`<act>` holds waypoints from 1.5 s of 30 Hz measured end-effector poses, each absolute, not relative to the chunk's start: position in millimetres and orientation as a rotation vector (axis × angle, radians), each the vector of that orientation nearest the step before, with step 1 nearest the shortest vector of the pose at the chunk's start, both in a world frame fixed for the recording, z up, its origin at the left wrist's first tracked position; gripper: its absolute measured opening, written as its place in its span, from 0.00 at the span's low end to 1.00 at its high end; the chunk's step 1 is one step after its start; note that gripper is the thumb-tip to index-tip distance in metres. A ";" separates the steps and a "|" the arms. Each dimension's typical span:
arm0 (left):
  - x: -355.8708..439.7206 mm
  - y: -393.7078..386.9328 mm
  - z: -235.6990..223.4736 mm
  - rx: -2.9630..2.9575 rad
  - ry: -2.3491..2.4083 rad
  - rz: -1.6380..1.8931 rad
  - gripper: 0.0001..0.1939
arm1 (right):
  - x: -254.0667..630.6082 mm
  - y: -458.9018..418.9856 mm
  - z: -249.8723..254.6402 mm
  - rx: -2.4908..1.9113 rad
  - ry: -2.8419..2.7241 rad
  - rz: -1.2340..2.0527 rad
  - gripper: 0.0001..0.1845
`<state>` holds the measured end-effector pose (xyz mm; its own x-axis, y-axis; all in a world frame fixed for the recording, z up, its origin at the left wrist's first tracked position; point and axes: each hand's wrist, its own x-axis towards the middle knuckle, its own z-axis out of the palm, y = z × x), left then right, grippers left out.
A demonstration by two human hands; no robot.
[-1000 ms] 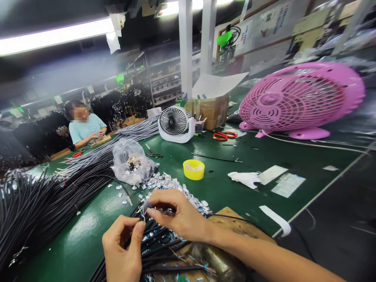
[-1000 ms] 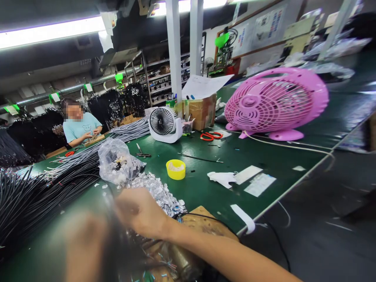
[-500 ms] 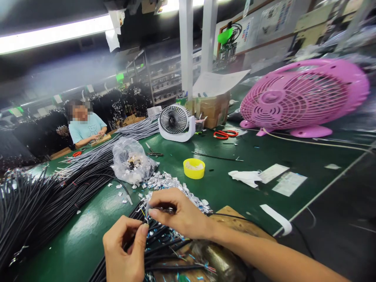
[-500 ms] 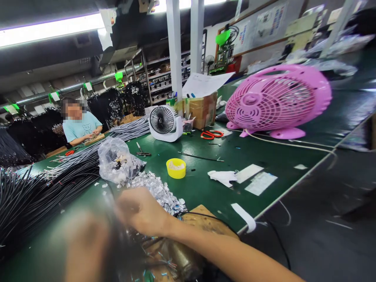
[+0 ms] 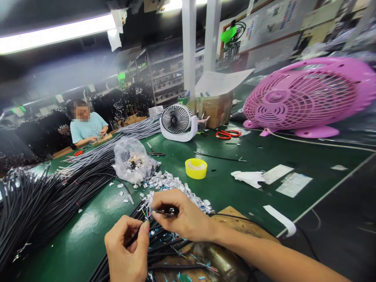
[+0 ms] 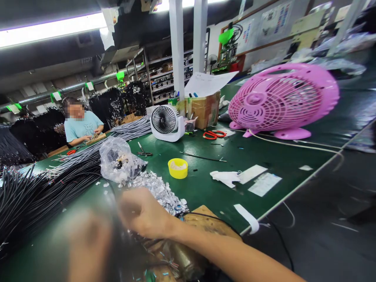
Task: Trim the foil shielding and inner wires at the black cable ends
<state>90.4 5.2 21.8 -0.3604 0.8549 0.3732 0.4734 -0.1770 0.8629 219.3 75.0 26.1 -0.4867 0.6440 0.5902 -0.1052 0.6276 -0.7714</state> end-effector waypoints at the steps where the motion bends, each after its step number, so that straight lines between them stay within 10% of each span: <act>1: 91.0 5.2 21.6 1.530 1.756 1.560 0.13 | 219.2 74.9 26.1 -0.429 -1.875 0.950 0.06; 21: 79.9 7.5 19.3 1.681 1.580 1.449 0.13 | 217.6 78.6 20.1 -0.577 -1.991 0.760 0.22; 45: 72.7 11.0 13.0 1.705 1.522 1.626 0.14 | 218.3 76.8 23.3 -0.435 -1.856 0.963 0.09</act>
